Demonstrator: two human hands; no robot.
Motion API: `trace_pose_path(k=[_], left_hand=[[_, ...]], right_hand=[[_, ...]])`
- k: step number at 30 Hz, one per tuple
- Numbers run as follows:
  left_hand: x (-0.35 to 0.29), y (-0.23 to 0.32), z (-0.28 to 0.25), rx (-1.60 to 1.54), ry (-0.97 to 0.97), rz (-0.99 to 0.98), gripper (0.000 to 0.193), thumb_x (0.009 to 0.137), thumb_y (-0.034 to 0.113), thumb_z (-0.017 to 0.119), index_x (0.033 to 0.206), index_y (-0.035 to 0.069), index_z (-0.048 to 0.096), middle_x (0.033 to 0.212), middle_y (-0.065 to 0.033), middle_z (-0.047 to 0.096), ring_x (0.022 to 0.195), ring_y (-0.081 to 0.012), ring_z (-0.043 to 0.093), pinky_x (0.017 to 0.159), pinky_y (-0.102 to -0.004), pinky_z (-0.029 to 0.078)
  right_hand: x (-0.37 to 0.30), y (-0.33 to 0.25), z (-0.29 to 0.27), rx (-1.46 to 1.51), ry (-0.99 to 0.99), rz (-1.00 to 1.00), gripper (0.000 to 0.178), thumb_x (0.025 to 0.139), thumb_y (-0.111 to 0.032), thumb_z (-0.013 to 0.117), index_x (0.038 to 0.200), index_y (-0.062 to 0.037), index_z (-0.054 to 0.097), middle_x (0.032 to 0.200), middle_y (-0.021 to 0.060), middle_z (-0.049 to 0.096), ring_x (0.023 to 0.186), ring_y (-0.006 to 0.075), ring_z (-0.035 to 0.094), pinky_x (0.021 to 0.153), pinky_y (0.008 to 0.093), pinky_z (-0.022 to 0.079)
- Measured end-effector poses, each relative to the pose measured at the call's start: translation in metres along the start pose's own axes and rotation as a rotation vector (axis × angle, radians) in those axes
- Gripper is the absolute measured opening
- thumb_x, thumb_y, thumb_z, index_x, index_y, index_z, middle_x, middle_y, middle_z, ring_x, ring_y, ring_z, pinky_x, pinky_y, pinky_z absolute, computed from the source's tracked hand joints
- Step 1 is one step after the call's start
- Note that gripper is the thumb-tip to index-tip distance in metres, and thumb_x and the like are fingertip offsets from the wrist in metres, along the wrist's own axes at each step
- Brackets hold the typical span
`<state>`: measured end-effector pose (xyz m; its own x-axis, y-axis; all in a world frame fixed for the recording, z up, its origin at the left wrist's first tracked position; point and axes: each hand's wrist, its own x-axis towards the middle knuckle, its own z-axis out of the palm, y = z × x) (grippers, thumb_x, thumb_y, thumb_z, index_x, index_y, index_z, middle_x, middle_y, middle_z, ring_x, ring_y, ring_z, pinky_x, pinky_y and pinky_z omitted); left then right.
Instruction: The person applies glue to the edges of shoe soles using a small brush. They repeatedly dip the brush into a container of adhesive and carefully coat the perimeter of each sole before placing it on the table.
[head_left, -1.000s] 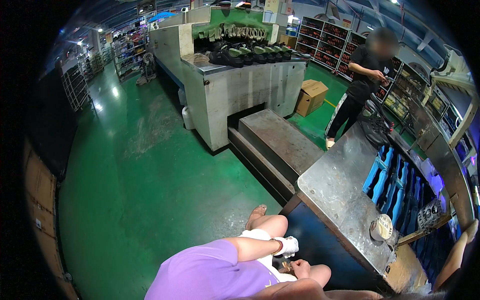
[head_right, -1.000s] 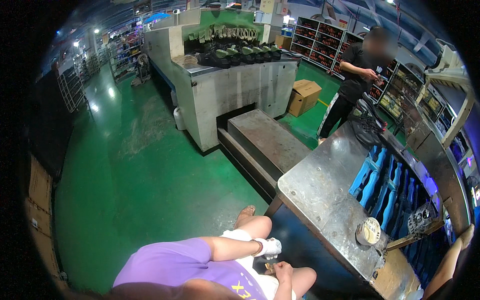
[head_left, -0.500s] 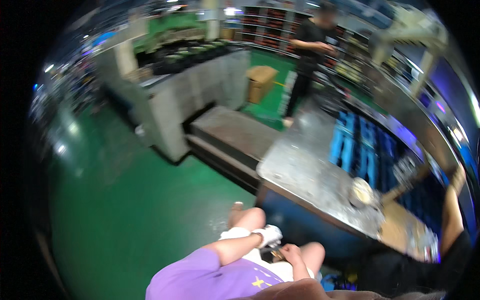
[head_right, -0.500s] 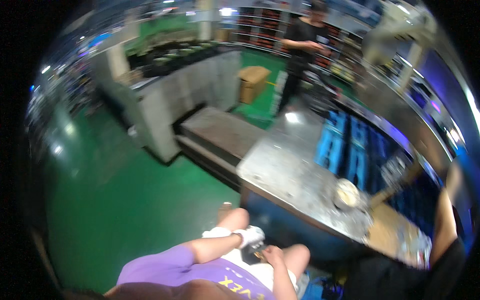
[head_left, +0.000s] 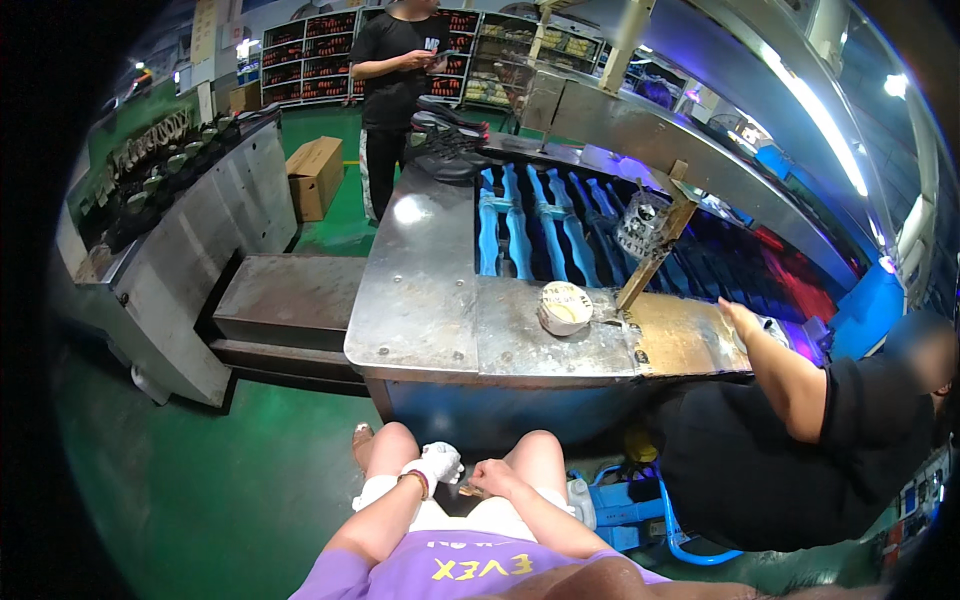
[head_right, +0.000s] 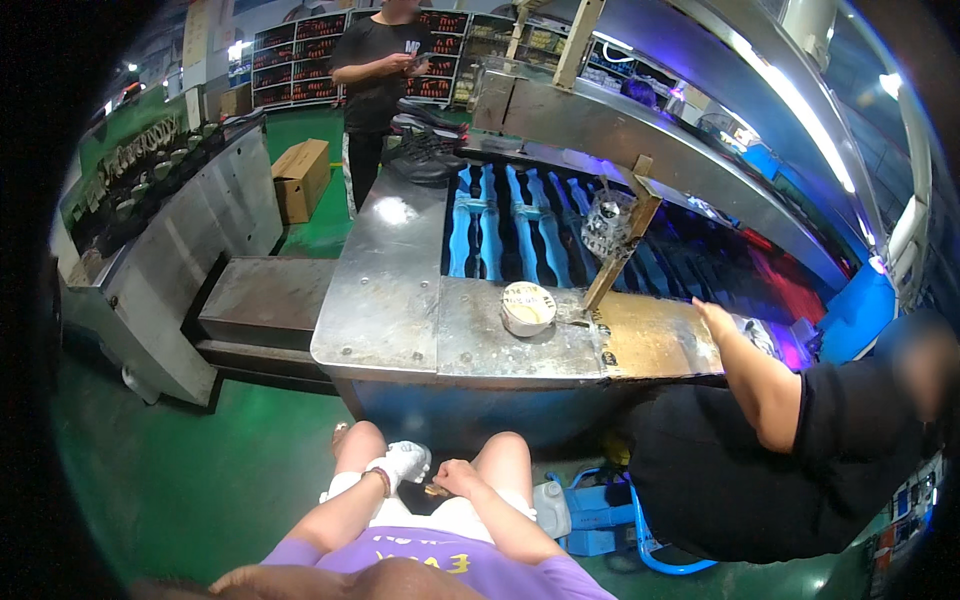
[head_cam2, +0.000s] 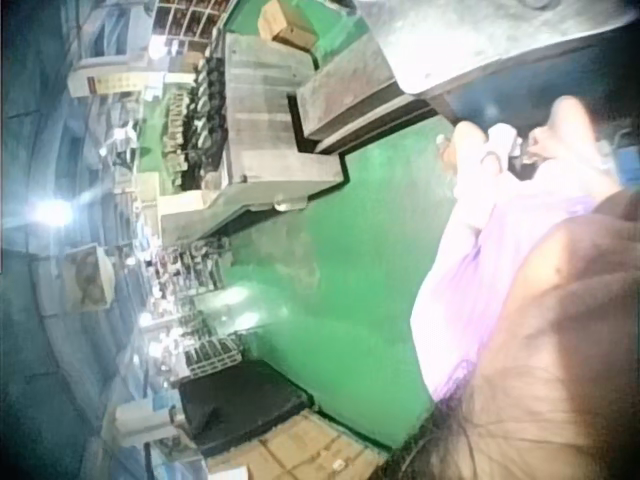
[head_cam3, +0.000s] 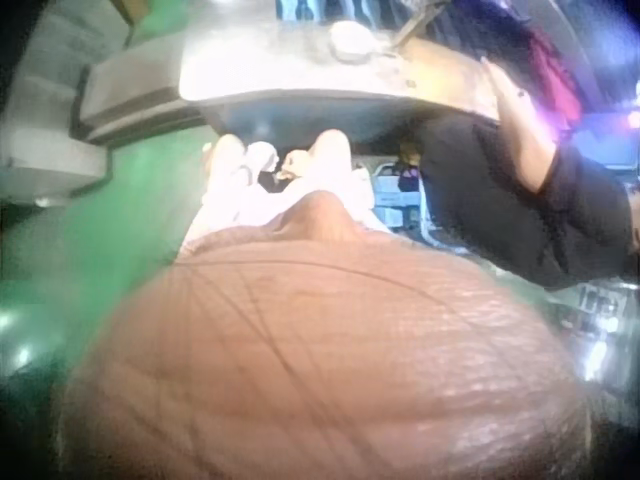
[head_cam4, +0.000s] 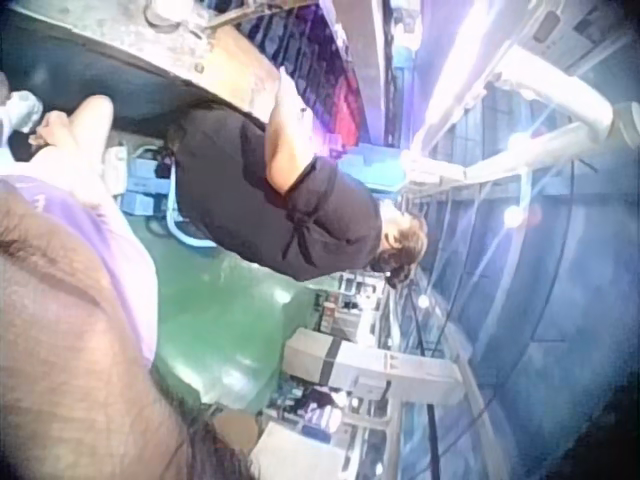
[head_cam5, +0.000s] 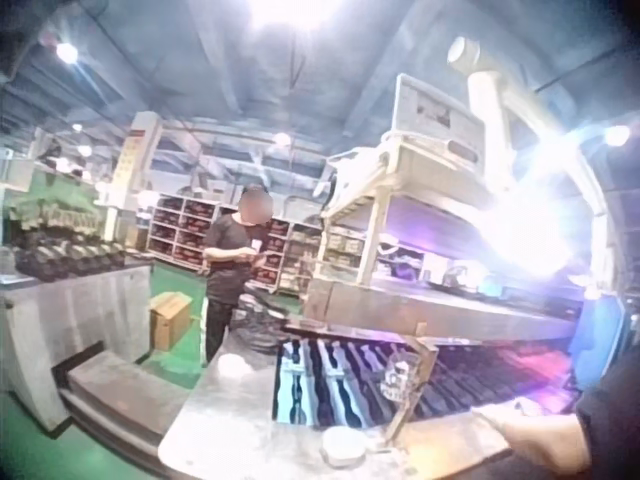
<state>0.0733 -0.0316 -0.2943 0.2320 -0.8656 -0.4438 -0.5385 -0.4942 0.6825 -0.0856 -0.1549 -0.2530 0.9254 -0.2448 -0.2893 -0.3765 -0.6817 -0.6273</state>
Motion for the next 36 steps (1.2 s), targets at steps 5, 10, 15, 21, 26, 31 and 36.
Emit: trace_pose_path(k=[5,10,15,21,26,31,36], left_hand=[[-0.011,0.013,-0.006,-0.441,-0.07,-0.154,0.023,0.094,0.02,0.051,0.088,0.009,0.07,0.082,-0.0113,0.07,0.075,-0.0272,0.069,0.061,-0.0436,0.055],[-0.016,0.028,-0.006,-0.898,0.05,-0.331,0.028,0.096,0.017,0.046,0.087,0.0,0.067,0.083,-0.0196,0.069,0.077,-0.0314,0.07,0.064,-0.0466,0.057],[-0.012,0.022,-0.004,-0.884,0.094,-0.35,0.023,0.092,0.014,0.049,0.083,0.001,0.067,0.079,-0.0167,0.069,0.065,-0.0306,0.068,0.06,-0.0429,0.058],[-0.013,0.024,-0.001,-0.949,0.134,-0.373,0.018,0.092,0.012,0.05,0.09,0.002,0.065,0.081,-0.0158,0.069,0.064,-0.0306,0.068,0.059,-0.0416,0.06],[-0.007,0.014,0.002,-0.944,0.118,-0.439,0.019,0.092,0.012,0.049,0.092,0.001,0.065,0.082,-0.0158,0.069,0.065,-0.0303,0.068,0.058,-0.0415,0.06],[-0.023,0.036,-0.008,-0.909,0.148,-0.419,0.019,0.093,0.012,0.049,0.09,0.001,0.064,0.081,-0.0155,0.069,0.064,-0.0298,0.068,0.057,-0.0416,0.059],[-0.021,0.042,-0.015,-0.854,0.081,-0.415,0.017,0.092,0.01,0.048,0.091,0.002,0.063,0.08,-0.0147,0.068,0.064,-0.0288,0.067,0.057,-0.0416,0.059]], right_hand=[[-0.001,0.002,0.0,-0.019,0.015,0.006,0.026,0.079,-0.032,0.076,0.08,-0.006,0.071,0.079,0.0146,0.072,0.077,0.0302,0.07,0.07,0.0409,0.054],[-0.002,0.004,-0.002,-0.019,0.039,-0.013,0.026,0.079,-0.032,0.075,0.079,-0.006,0.072,0.08,0.0144,0.072,0.078,0.0307,0.07,0.072,0.0414,0.055],[-0.001,0.0,-0.006,-0.027,0.016,0.017,0.025,0.08,-0.032,0.074,0.082,-0.0066,0.072,0.084,0.0151,0.072,0.083,0.0317,0.07,0.076,0.0426,0.054],[-0.004,-0.003,-0.006,0.001,0.027,0.04,0.025,0.081,-0.032,0.073,0.081,-0.0068,0.072,0.083,0.0155,0.072,0.083,0.032,0.07,0.075,0.0425,0.054],[-0.001,-0.001,-0.004,0.001,0.038,0.027,0.025,0.081,-0.031,0.073,0.08,-0.0059,0.071,0.082,0.0157,0.072,0.081,0.0321,0.07,0.074,0.0424,0.054],[-0.005,-0.005,-0.007,0.053,0.02,0.028,0.025,0.081,-0.03,0.073,0.079,-0.0053,0.071,0.081,0.0159,0.071,0.08,0.0322,0.07,0.074,0.0424,0.054],[-0.001,0.002,-0.005,0.041,0.028,0.033,0.025,0.081,-0.03,0.073,0.079,-0.0051,0.07,0.08,0.0162,0.071,0.08,0.0325,0.07,0.074,0.0423,0.054]])
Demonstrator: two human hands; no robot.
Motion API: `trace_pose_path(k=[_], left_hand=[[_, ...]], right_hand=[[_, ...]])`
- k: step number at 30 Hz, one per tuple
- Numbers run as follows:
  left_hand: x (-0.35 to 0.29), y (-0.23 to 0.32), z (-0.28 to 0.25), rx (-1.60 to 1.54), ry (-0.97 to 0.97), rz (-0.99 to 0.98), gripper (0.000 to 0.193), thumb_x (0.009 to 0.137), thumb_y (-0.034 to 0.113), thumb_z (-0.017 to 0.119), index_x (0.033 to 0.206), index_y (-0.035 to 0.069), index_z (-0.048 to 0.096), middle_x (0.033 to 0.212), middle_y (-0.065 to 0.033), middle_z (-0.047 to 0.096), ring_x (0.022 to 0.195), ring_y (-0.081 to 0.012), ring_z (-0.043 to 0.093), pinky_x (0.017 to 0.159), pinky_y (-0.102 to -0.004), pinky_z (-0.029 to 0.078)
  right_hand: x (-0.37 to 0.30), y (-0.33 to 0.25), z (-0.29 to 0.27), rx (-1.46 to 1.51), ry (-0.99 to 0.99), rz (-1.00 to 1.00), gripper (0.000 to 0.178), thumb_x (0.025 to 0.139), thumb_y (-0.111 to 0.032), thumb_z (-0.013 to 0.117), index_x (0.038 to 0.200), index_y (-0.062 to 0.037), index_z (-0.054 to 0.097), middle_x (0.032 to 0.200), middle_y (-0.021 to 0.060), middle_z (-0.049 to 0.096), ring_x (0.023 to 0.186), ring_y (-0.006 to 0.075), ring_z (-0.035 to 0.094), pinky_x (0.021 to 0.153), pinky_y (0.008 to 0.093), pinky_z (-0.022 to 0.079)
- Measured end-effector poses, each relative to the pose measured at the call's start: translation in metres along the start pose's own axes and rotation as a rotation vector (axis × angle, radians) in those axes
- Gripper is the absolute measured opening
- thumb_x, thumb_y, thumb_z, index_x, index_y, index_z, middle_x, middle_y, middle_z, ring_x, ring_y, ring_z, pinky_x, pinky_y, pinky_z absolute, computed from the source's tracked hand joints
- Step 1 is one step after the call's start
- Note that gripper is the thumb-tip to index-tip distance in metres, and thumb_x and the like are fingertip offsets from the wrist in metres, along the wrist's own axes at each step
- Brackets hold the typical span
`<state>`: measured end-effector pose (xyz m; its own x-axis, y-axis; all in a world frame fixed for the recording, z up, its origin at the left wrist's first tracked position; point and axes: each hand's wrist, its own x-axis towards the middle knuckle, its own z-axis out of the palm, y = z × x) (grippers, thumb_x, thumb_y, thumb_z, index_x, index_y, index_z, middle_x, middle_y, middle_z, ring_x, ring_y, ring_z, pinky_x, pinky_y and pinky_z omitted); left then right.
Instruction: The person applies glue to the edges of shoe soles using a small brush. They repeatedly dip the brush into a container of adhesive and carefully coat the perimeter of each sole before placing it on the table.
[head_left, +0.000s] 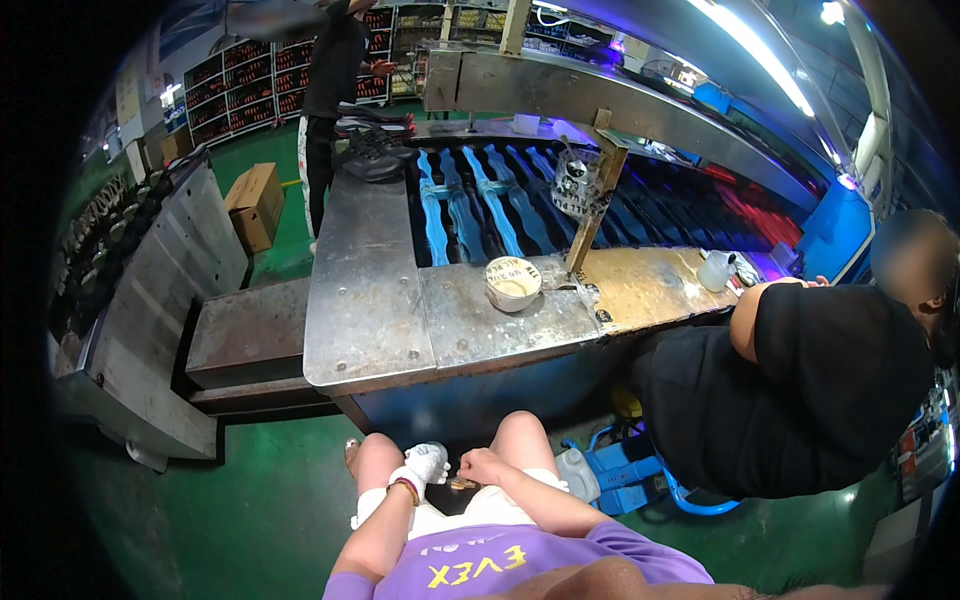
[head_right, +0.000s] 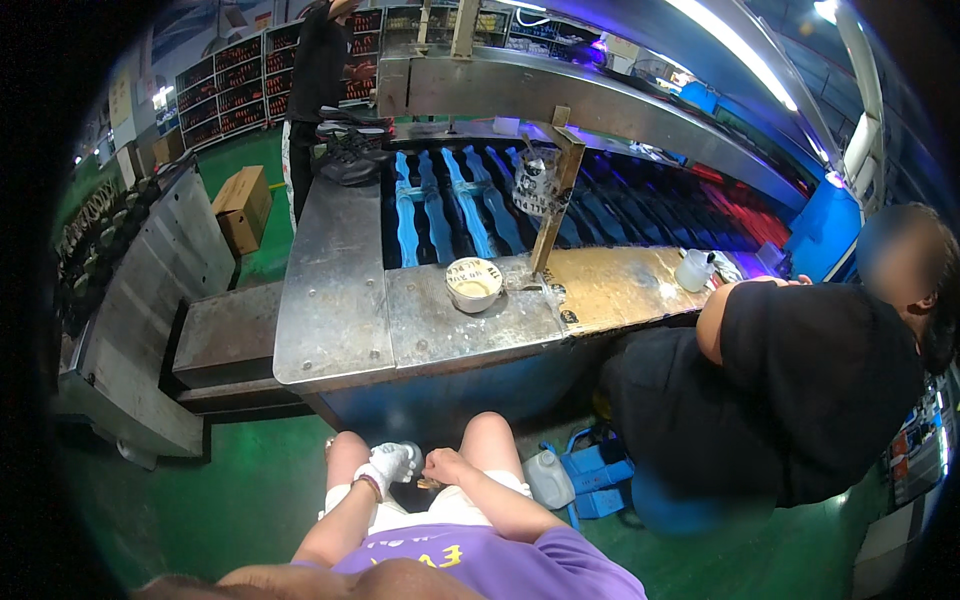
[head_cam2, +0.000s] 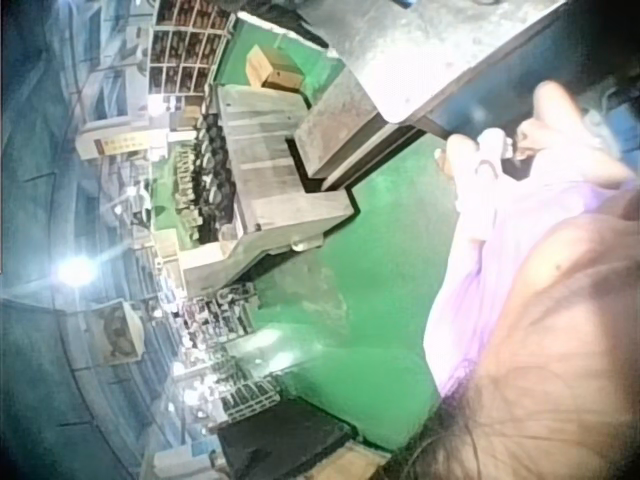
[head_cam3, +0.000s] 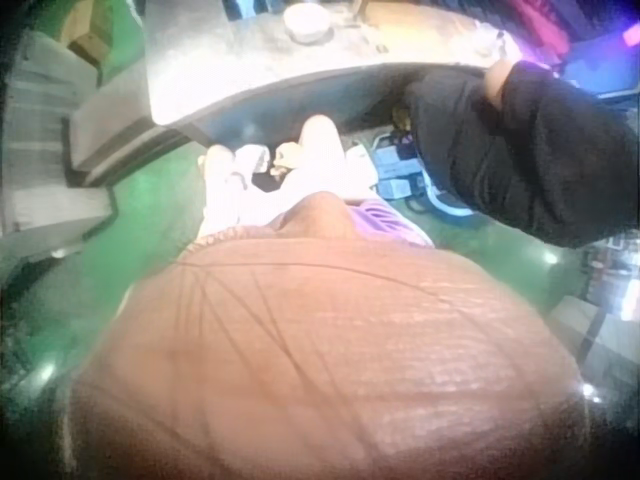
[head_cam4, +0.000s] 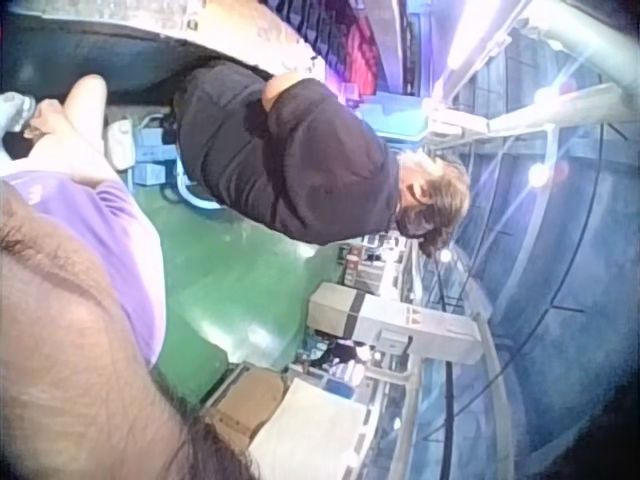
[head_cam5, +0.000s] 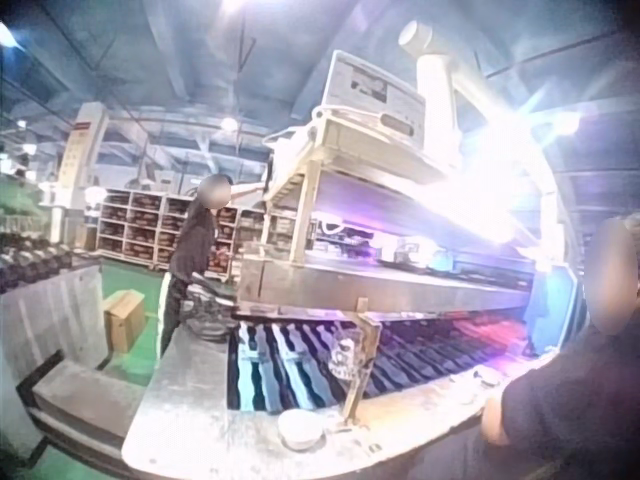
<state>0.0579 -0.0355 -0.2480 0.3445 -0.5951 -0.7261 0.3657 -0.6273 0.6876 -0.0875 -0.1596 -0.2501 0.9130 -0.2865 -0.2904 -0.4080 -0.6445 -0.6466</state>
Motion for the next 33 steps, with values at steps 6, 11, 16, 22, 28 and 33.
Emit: trace_pose_path(k=[6,11,16,22,28,33], left_hand=[[0.011,-0.01,-0.003,-0.044,0.008,0.003,0.018,0.092,0.008,0.047,0.095,0.001,0.063,0.081,-0.0148,0.068,0.063,-0.0287,0.066,0.057,-0.0425,0.059],[0.009,-0.011,-0.001,-0.067,0.047,-0.006,0.018,0.092,0.009,0.047,0.096,0.001,0.063,0.082,-0.0149,0.068,0.064,-0.029,0.067,0.057,-0.0423,0.059],[0.004,-0.006,-0.001,-0.013,0.033,0.019,0.018,0.092,0.01,0.047,0.094,0.001,0.063,0.081,-0.015,0.068,0.063,-0.0289,0.067,0.057,-0.0421,0.059],[-0.005,0.001,0.002,0.009,0.039,0.034,0.02,0.093,0.012,0.047,0.09,0.002,0.064,0.081,-0.0155,0.069,0.063,-0.0289,0.068,0.057,-0.0427,0.06],[-0.006,0.002,0.0,-0.006,0.032,0.021,0.02,0.094,0.012,0.048,0.089,0.003,0.065,0.081,-0.0153,0.069,0.064,-0.0294,0.068,0.058,-0.0437,0.06],[-0.002,-0.001,0.0,-0.035,0.028,0.015,0.019,0.093,0.013,0.048,0.091,0.002,0.064,0.081,-0.015,0.069,0.064,-0.0298,0.067,0.058,-0.0443,0.06]], right_hand=[[0.003,0.002,0.002,-0.018,-0.002,0.001,0.025,0.081,-0.03,0.073,0.079,-0.0056,0.071,0.081,0.016,0.071,0.081,0.0323,0.07,0.074,0.0422,0.054],[0.002,0.001,0.002,-0.003,-0.012,0.023,0.024,0.081,-0.031,0.073,0.08,-0.0061,0.072,0.082,0.0159,0.071,0.081,0.0322,0.07,0.074,0.0419,0.054],[0.002,0.001,0.001,0.01,-0.005,0.007,0.025,0.081,-0.03,0.073,0.081,-0.0058,0.072,0.082,0.0163,0.072,0.082,0.0328,0.07,0.075,0.042,0.054],[0.002,0.003,0.0,-0.006,-0.02,0.019,0.026,0.081,-0.031,0.072,0.081,-0.005,0.072,0.084,0.0171,0.071,0.083,0.0333,0.07,0.076,0.0424,0.054],[0.001,-0.001,-0.002,-0.001,-0.024,0.017,0.027,0.081,-0.031,0.072,0.082,-0.0047,0.072,0.084,0.0177,0.071,0.082,0.0335,0.07,0.076,0.0426,0.054],[0.0,0.001,-0.002,0.004,-0.016,0.013,0.027,0.081,-0.031,0.072,0.082,-0.0042,0.071,0.083,0.0177,0.071,0.082,0.0334,0.07,0.076,0.0425,0.054]])
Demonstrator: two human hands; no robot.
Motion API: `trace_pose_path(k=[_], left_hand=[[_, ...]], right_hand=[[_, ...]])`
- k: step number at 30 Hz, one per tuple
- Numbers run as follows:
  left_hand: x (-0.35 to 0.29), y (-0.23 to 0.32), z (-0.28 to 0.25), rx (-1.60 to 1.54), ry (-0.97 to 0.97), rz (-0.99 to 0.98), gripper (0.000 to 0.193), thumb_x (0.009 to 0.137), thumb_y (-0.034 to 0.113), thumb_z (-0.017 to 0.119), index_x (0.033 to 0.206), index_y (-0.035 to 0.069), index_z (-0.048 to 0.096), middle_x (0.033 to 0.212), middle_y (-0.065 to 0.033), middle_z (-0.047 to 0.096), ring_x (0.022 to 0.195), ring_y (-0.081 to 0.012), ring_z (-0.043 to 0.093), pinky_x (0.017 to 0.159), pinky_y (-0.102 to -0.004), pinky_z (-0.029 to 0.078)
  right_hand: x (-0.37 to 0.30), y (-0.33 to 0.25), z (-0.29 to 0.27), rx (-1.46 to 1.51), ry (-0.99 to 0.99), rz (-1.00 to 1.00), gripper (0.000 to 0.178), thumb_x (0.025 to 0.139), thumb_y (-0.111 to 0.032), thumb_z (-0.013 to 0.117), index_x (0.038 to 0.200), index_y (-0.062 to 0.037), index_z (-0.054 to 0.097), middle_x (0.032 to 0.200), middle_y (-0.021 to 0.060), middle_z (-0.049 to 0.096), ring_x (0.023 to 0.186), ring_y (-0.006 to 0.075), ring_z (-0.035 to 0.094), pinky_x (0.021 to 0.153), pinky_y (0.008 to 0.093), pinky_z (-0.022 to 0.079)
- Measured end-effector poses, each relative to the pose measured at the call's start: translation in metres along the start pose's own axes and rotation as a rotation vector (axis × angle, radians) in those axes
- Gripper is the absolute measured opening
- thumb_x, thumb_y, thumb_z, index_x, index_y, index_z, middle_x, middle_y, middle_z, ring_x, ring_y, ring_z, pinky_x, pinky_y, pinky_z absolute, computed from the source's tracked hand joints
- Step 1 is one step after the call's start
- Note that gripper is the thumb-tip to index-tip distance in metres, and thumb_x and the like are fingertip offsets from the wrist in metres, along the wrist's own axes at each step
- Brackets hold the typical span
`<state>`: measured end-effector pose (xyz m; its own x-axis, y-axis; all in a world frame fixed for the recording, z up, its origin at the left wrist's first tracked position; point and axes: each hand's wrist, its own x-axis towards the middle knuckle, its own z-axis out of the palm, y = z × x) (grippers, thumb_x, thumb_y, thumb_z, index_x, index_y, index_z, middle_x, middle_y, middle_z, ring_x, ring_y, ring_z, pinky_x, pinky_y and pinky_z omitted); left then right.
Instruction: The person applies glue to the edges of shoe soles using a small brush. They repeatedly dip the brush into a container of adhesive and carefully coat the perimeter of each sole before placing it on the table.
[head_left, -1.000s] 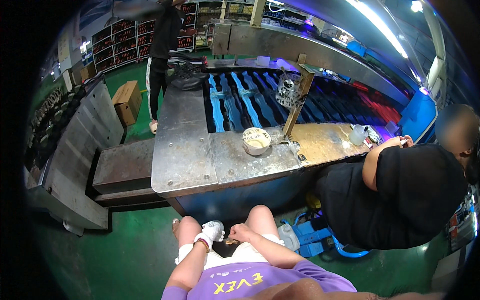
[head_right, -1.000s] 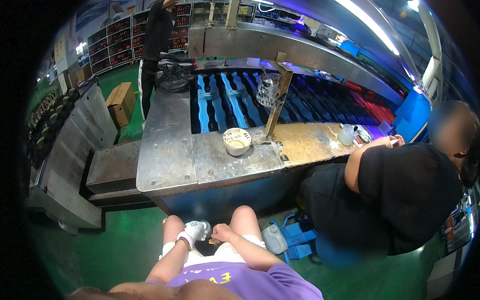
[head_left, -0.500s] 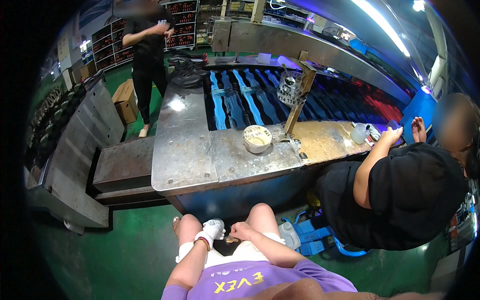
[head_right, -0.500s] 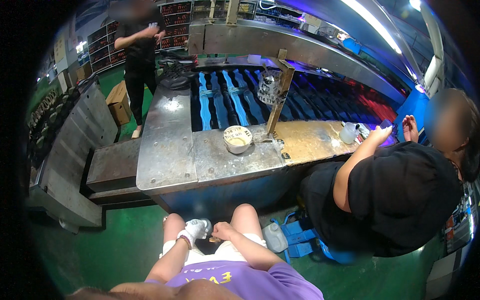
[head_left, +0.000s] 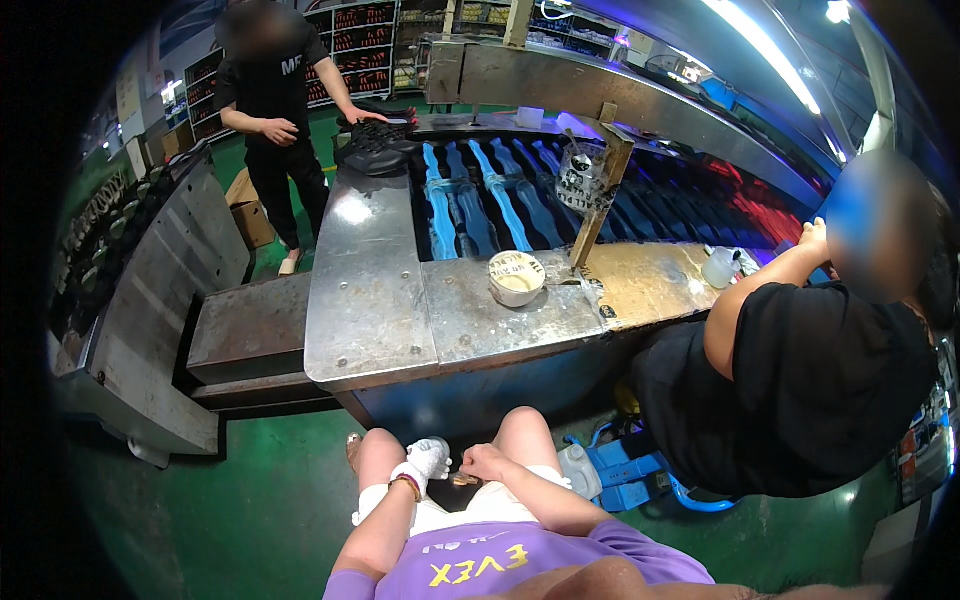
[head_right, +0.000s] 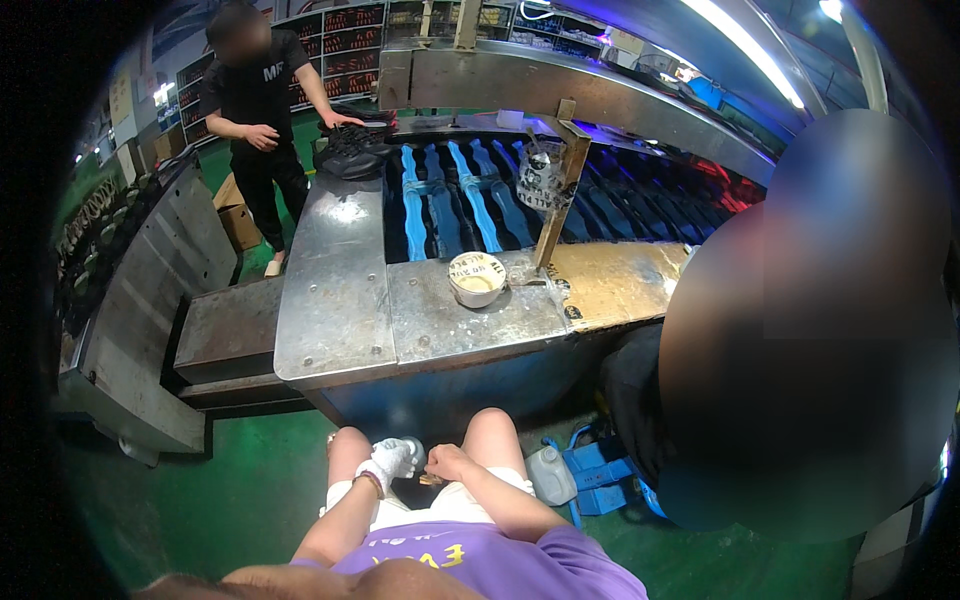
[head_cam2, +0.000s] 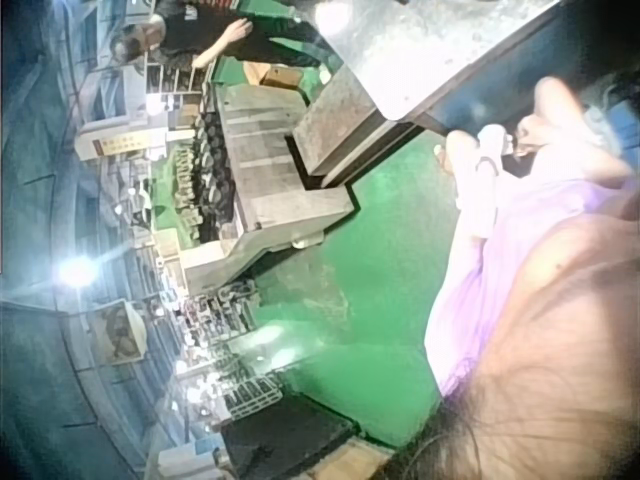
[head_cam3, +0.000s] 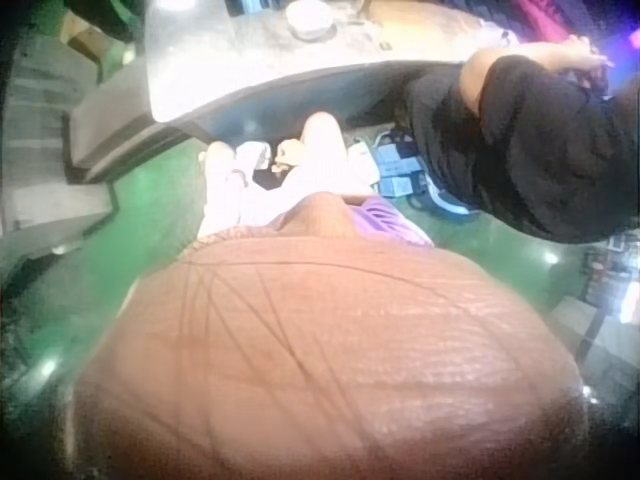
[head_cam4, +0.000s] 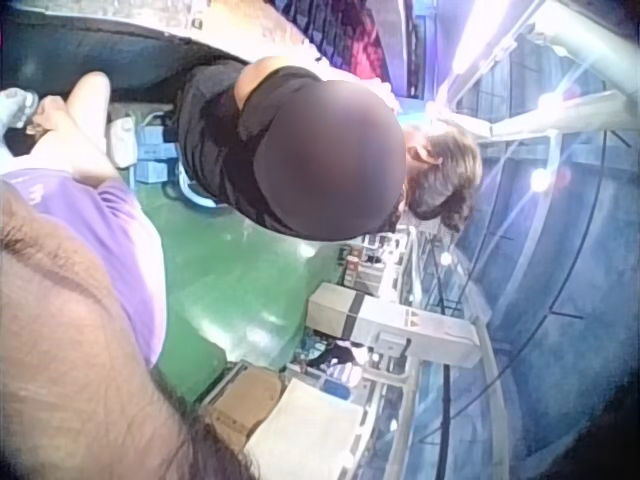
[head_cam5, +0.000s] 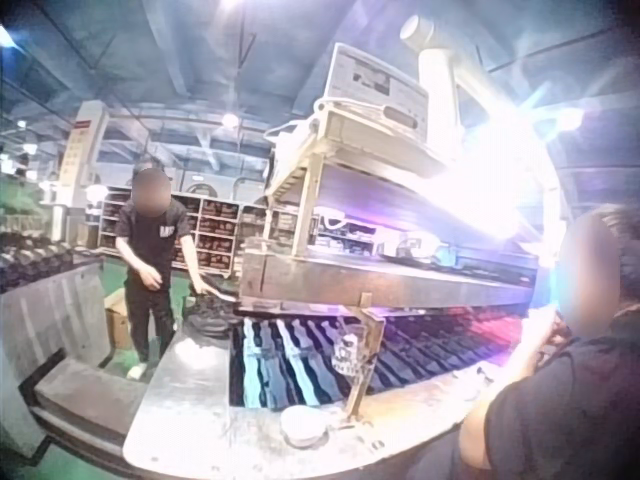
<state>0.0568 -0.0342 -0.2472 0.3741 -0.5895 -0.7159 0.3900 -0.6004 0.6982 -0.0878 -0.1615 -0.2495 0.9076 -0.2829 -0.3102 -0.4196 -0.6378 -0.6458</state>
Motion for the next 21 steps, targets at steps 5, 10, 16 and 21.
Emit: trace_pose_path(k=[5,10,16,21], left_hand=[[0.02,-0.02,-0.006,-0.068,0.017,-0.001,0.017,0.092,0.013,0.05,0.094,0.003,0.063,0.081,-0.0152,0.069,0.064,-0.0296,0.067,0.057,-0.0434,0.059],[0.016,-0.015,-0.003,-0.052,-0.007,0.006,0.017,0.093,0.014,0.05,0.095,0.004,0.064,0.082,-0.0147,0.069,0.064,-0.0284,0.067,0.057,-0.0416,0.059],[-0.005,0.0,0.002,-0.03,0.031,0.006,0.017,0.092,0.015,0.052,0.092,0.004,0.064,0.082,-0.0135,0.069,0.065,-0.0277,0.067,0.059,-0.0415,0.059],[-0.001,-0.005,-0.001,-0.02,0.003,0.05,0.018,0.092,0.013,0.05,0.093,0.002,0.065,0.084,-0.015,0.069,0.067,-0.0293,0.068,0.059,-0.0417,0.06]], right_hand=[[0.001,-0.004,0.0,0.001,-0.003,-0.007,0.027,0.081,-0.03,0.072,0.081,-0.0039,0.071,0.082,0.0174,0.071,0.081,0.0331,0.07,0.075,0.0425,0.055],[0.0,-0.001,-0.001,-0.012,-0.001,-0.016,0.026,0.081,-0.03,0.073,0.081,-0.004,0.071,0.082,0.0172,0.071,0.081,0.0326,0.07,0.075,0.0421,0.054],[-0.002,-0.001,-0.002,-0.017,0.007,-0.015,0.026,0.081,-0.031,0.072,0.081,-0.0044,0.071,0.082,0.0169,0.071,0.082,0.0322,0.07,0.075,0.0417,0.054],[-0.002,-0.003,-0.001,-0.005,0.013,-0.009,0.027,0.08,-0.031,0.073,0.081,-0.0046,0.072,0.082,0.0168,0.072,0.081,0.0324,0.07,0.075,0.0414,0.055]])
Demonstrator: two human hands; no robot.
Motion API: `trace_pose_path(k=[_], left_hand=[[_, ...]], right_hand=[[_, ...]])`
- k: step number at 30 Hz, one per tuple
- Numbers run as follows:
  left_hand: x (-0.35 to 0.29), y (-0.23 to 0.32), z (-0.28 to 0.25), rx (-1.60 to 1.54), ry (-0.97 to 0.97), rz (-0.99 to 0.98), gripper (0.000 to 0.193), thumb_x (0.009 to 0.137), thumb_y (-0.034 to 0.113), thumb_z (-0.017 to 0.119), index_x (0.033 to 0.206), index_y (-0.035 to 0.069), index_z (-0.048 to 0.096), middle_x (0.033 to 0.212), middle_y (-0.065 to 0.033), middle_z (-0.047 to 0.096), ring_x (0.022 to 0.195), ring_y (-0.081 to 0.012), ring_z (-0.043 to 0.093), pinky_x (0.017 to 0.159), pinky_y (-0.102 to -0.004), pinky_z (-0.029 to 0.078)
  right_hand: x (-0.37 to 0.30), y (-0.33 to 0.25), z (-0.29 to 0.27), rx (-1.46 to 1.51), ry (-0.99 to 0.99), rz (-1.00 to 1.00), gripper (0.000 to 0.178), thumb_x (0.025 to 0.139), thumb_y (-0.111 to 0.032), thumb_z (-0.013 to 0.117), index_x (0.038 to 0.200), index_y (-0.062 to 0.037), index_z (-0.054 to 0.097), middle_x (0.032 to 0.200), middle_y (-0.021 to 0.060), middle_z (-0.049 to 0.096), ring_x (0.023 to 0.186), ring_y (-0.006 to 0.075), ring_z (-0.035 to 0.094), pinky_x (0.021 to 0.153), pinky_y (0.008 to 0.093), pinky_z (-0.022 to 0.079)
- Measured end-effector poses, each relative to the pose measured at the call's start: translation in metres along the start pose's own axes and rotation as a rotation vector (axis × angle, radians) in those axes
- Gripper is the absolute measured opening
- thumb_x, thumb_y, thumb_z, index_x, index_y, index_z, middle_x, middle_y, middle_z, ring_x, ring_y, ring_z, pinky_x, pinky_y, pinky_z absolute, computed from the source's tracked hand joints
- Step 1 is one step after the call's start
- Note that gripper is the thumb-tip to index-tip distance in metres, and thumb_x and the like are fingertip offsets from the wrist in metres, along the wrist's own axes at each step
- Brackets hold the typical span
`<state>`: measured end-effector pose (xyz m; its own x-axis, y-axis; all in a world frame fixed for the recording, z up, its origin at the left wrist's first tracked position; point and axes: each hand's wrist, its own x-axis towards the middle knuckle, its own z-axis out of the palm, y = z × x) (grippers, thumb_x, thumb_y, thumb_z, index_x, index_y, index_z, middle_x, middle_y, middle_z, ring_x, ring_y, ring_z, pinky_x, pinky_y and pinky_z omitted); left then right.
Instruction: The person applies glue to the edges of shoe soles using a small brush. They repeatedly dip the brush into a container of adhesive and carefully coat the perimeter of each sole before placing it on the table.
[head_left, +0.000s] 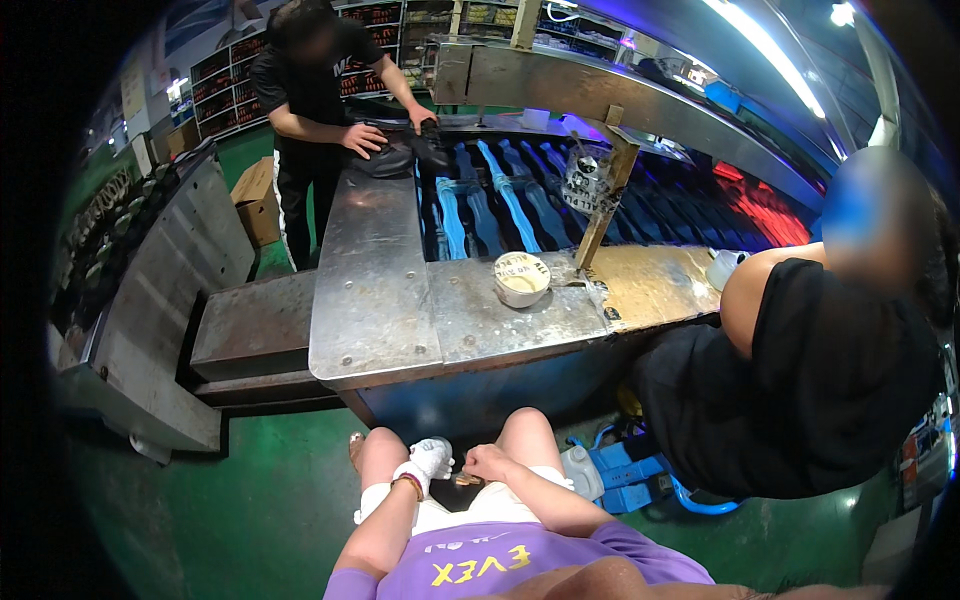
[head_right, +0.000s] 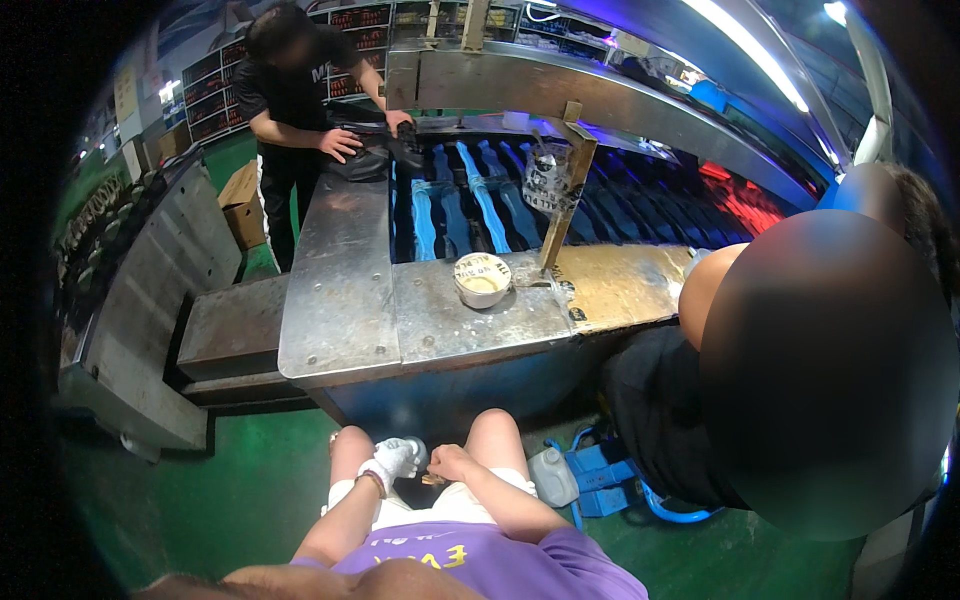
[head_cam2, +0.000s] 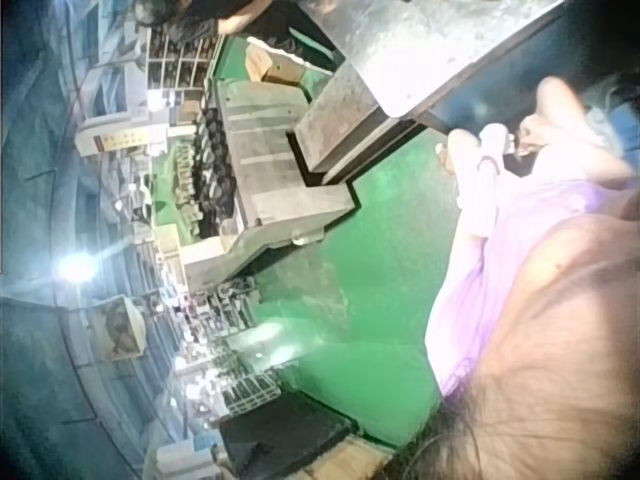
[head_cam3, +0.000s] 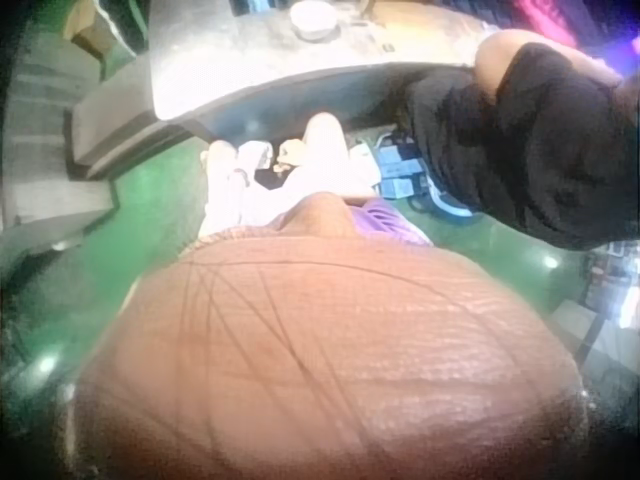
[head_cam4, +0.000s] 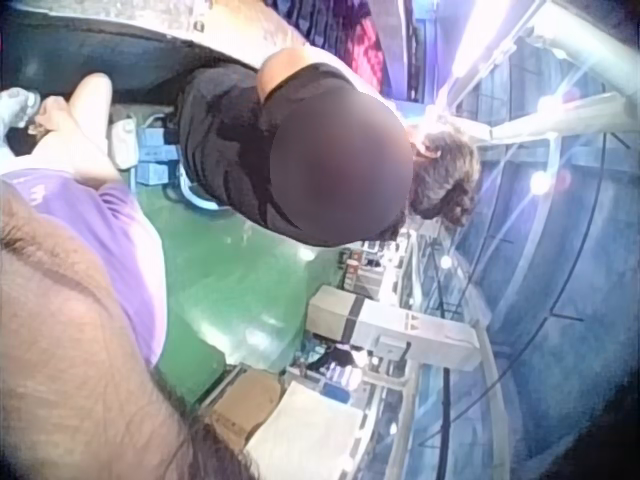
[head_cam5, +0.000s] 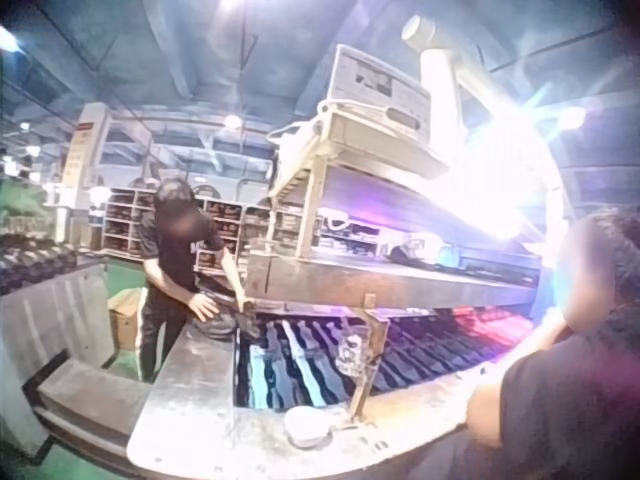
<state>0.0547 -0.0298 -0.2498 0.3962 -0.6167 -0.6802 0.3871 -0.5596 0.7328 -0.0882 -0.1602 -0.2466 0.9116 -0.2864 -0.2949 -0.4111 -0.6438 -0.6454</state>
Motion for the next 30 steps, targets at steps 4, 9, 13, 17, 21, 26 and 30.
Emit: trace_pose_path(k=[4,9,13,17,21,26,30], left_hand=[[0.006,-0.002,-0.002,-0.006,0.003,-0.039,0.02,0.092,0.01,0.047,0.096,0.0,0.064,0.087,-0.0169,0.069,0.072,-0.0315,0.07,0.06,-0.0424,0.06],[0.002,0.006,0.0,0.048,-0.027,-0.084,0.02,0.092,0.009,0.046,0.097,0.0,0.064,0.089,-0.0175,0.069,0.074,-0.0324,0.07,0.061,-0.0442,0.06],[-0.003,0.01,-0.004,0.329,-0.095,0.043,0.019,0.093,0.01,0.047,0.094,0.002,0.064,0.089,-0.0165,0.069,0.074,-0.0319,0.069,0.063,-0.0453,0.059],[0.006,0.005,-0.002,0.154,-0.056,-0.045,0.019,0.094,0.012,0.048,0.09,0.003,0.064,0.087,-0.0153,0.069,0.072,-0.031,0.068,0.063,-0.0451,0.059],[0.014,-0.006,-0.004,0.019,-0.049,-0.067,0.019,0.094,0.012,0.047,0.089,0.004,0.063,0.086,-0.0148,0.068,0.071,-0.0309,0.067,0.063,-0.0452,0.058],[0.015,-0.005,-0.002,-0.003,-0.06,-0.074,0.018,0.093,0.011,0.047,0.089,0.003,0.063,0.084,-0.0156,0.068,0.071,-0.0322,0.067,0.062,-0.0455,0.057],[0.017,-0.004,-0.002,0.018,-0.066,-0.062,0.018,0.091,0.01,0.047,0.087,0.002,0.063,0.082,-0.0162,0.067,0.07,-0.0327,0.067,0.061,-0.046,0.056]], right_hand=[[0.002,0.0,0.001,-0.013,0.001,-0.006,0.027,0.08,-0.032,0.073,0.081,-0.0047,0.072,0.082,0.0168,0.072,0.08,0.0324,0.07,0.075,0.0415,0.055],[0.001,0.002,0.001,-0.024,-0.014,-0.007,0.026,0.08,-0.031,0.073,0.081,-0.0052,0.072,0.082,0.0164,0.072,0.08,0.0319,0.07,0.074,0.0411,0.055],[0.001,0.004,0.002,-0.019,-0.018,-0.007,0.026,0.08,-0.031,0.074,0.082,-0.0054,0.072,0.081,0.0156,0.072,0.08,0.0313,0.071,0.074,0.0408,0.055],[0.003,0.004,0.002,-0.03,-0.028,-0.001,0.028,0.081,-0.033,0.074,0.082,-0.0051,0.071,0.08,0.0151,0.072,0.079,0.0309,0.071,0.073,0.0408,0.055],[0.001,-0.003,-0.002,-0.029,-0.045,0.017,0.027,0.08,-0.031,0.074,0.081,-0.0044,0.071,0.082,0.0162,0.072,0.081,0.0312,0.071,0.074,0.0408,0.055],[0.0,-0.004,-0.003,-0.018,-0.041,0.042,0.025,0.079,-0.028,0.074,0.081,-0.0036,0.073,0.084,0.0178,0.072,0.083,0.0326,0.071,0.077,0.0407,0.055],[0.002,0.004,0.003,-0.042,-0.001,-0.033,0.028,0.08,-0.032,0.074,0.081,-0.0044,0.071,0.079,0.0164,0.071,0.077,0.0308,0.07,0.071,0.041,0.055]])
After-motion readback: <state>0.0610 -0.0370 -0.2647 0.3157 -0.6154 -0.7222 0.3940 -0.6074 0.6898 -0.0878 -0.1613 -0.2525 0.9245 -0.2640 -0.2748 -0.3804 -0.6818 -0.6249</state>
